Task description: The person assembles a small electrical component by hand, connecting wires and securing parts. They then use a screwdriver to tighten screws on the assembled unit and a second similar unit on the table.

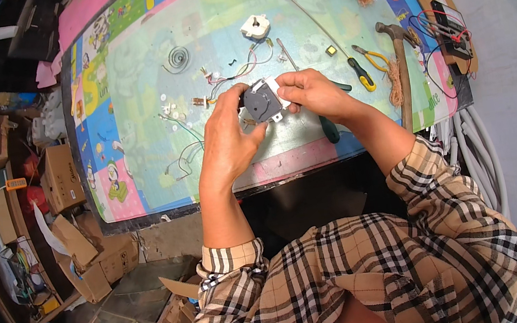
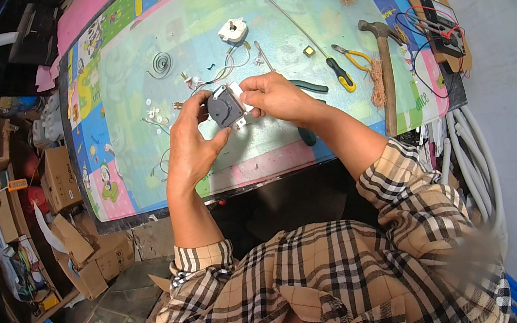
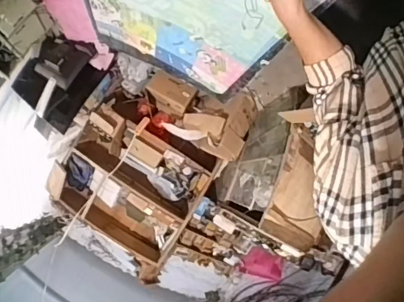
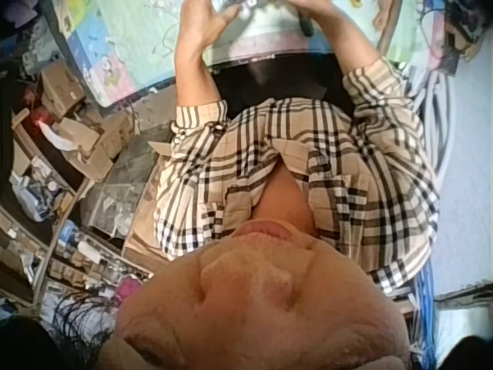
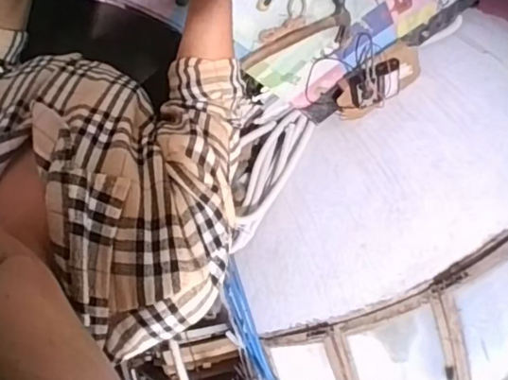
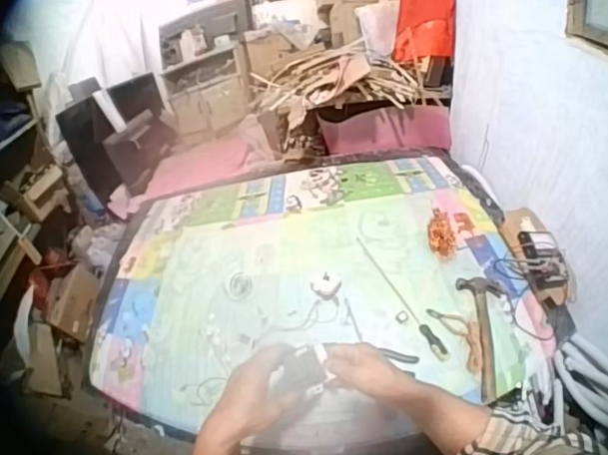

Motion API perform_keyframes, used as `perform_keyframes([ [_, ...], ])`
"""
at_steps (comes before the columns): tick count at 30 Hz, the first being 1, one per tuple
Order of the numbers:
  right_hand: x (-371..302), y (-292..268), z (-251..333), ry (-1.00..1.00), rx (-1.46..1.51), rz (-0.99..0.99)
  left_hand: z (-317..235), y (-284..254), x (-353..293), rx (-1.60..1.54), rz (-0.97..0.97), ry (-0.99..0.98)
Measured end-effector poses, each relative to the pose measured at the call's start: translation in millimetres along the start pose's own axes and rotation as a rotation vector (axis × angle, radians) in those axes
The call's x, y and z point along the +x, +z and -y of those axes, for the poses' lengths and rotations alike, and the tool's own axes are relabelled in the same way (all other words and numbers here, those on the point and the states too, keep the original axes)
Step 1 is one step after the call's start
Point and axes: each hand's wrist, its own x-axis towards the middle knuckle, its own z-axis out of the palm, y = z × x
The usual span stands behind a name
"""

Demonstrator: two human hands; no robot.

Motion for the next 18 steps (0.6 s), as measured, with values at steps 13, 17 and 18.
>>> perform_keyframes([
  [13, -1.2, -2.5, -1.3, -0.172, 0.032, 0.011, -3.8, 8.3, 1.1, -0.120, -0.047, 0.071],
  [17, -1.9, 0.9, 1.8, -0.241, 0.058, -0.048, -9.7, 6.1, 0.7, -0.089, -0.097, 0.166],
  [18, -2.8, 2.6, 2.7, -0.255, 0.058, -0.068, -10.8, 5.9, 0.5, -0.079, -0.105, 0.184],
])
